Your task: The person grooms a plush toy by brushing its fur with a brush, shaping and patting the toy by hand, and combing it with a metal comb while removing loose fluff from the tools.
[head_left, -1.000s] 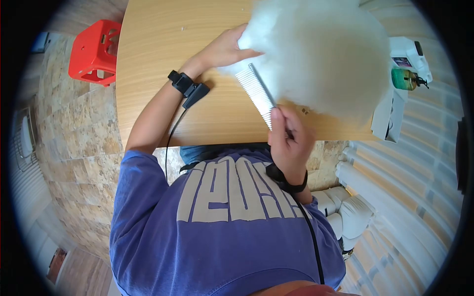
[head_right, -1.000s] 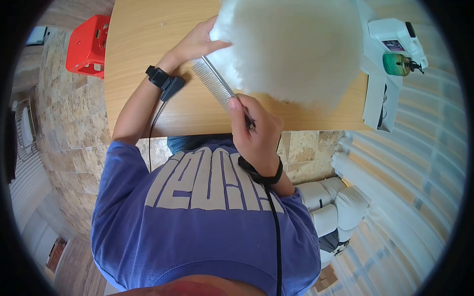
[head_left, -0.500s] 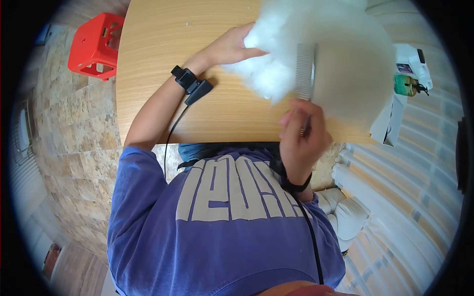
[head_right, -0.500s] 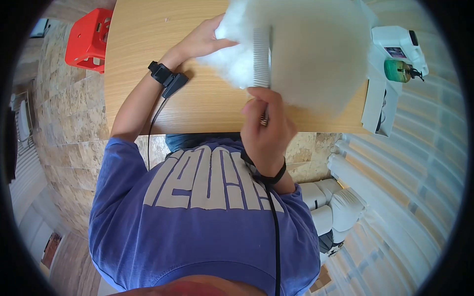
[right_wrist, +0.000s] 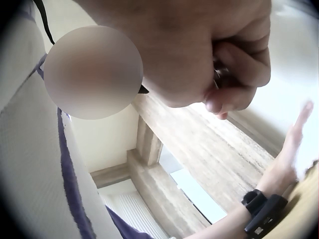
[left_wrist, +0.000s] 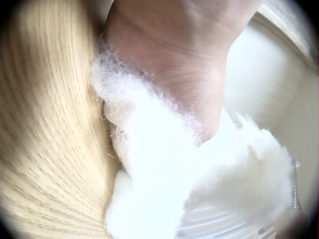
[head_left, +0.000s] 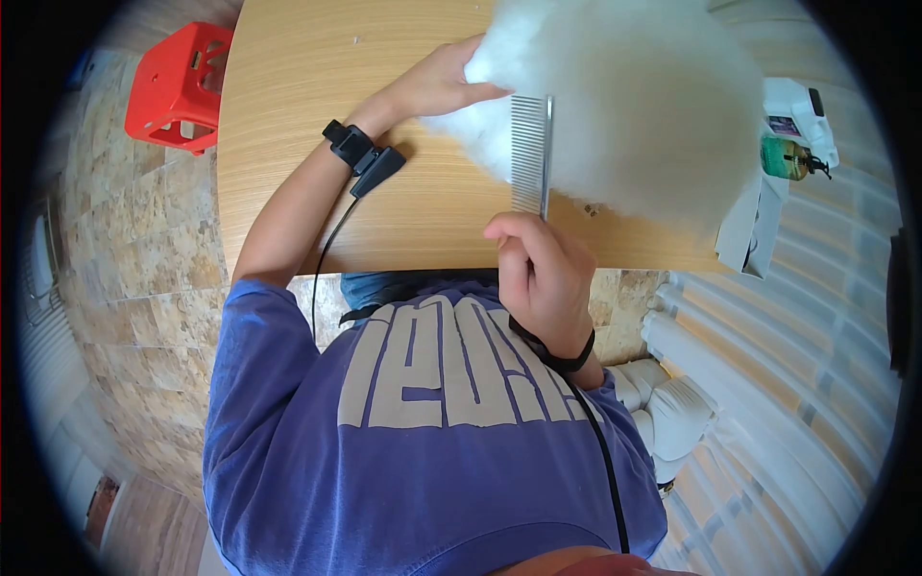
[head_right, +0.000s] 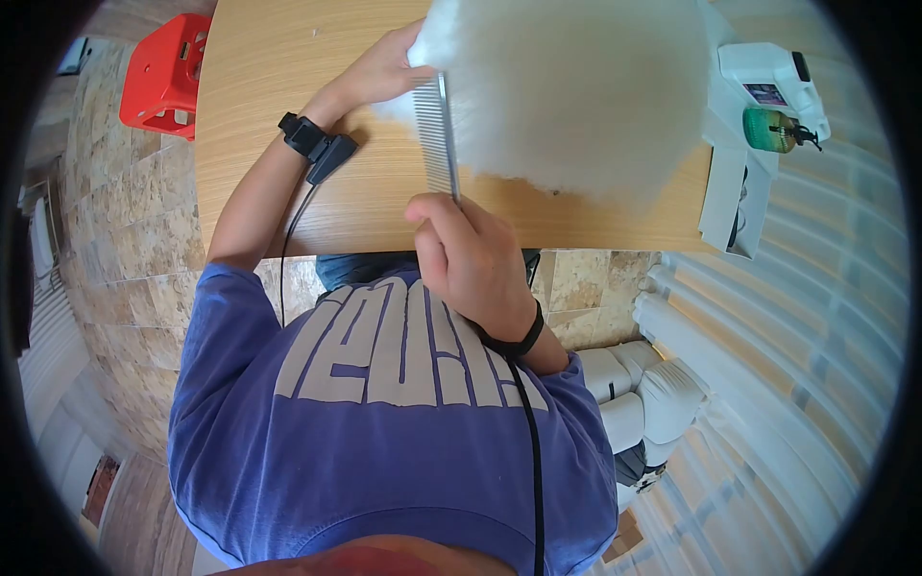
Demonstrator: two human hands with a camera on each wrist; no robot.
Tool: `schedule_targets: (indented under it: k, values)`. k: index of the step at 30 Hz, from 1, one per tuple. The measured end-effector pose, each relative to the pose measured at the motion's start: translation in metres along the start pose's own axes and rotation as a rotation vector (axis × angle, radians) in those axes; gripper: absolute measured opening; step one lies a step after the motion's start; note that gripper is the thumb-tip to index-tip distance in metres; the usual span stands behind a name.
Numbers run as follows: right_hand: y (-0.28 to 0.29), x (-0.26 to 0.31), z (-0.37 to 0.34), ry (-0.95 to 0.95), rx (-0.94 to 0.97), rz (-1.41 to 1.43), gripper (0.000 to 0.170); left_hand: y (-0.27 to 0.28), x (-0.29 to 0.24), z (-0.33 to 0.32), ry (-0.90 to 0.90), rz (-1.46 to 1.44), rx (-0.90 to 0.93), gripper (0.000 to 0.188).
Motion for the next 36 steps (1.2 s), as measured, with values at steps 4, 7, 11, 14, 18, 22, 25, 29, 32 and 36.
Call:
schedule_targets:
  k: [4, 7, 11, 14, 18, 22, 25, 29, 32, 36]
  values:
    - [0.001, 0.002, -0.003, 0.017, 0.056, 0.02, 0.02, 0.001, 0.006, 0.003, -0.024, -0.022, -0.005, 0.056]
    - [0.003, 0.003, -0.004, 0.076, 0.093, 0.006, 0.02, 0.0, 0.01, 0.003, -0.034, -0.036, 0.001, 0.055]
    - [0.005, 0.008, -0.008, 0.193, 0.136, -0.031, 0.021, 0.001, 0.003, 0.001, -0.002, -0.007, 0.014, 0.053]
    - [0.003, 0.008, -0.007, 0.221, 0.164, -0.011, 0.021, 0.001, 0.006, 0.001, -0.05, -0.017, -0.006, 0.052]
    - [0.002, 0.011, -0.006, 0.251, 0.201, -0.026, 0.022, -0.001, 0.005, 0.002, -0.073, -0.009, 0.001, 0.052]
    - [-0.028, 0.019, -0.014, 0.356, 0.397, 0.149, 0.022, 0.0, -0.001, 0.002, -0.024, 0.037, -0.029, 0.053]
    - [-0.038, 0.028, -0.01, 0.447, 0.47, 0.066, 0.026, 0.001, 0.0, 0.004, 0.002, 0.087, -0.044, 0.054]
    - [-0.005, 0.032, 0.012, 0.391, 0.23, 0.064, 0.034, 0.0, -0.001, 0.003, -0.073, 0.04, -0.055, 0.056]
    - [0.015, 0.032, 0.018, 0.233, -0.045, 0.071, 0.033, -0.002, 0.002, 0.005, -0.081, 0.089, -0.047, 0.056]
    - [0.017, 0.009, 0.021, -0.093, -0.323, 0.287, 0.034, -0.001, -0.001, 0.004, -0.132, 0.062, -0.06, 0.056]
Point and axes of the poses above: each hand's wrist, its own z-axis towards the middle knuckle, its own y-axis out of the back of the hand, x = y × z, the point moved 6 cm from there along z, towards the middle knuckle, and after that the axes turned 4 degrees about y, right-handed, at the moved point
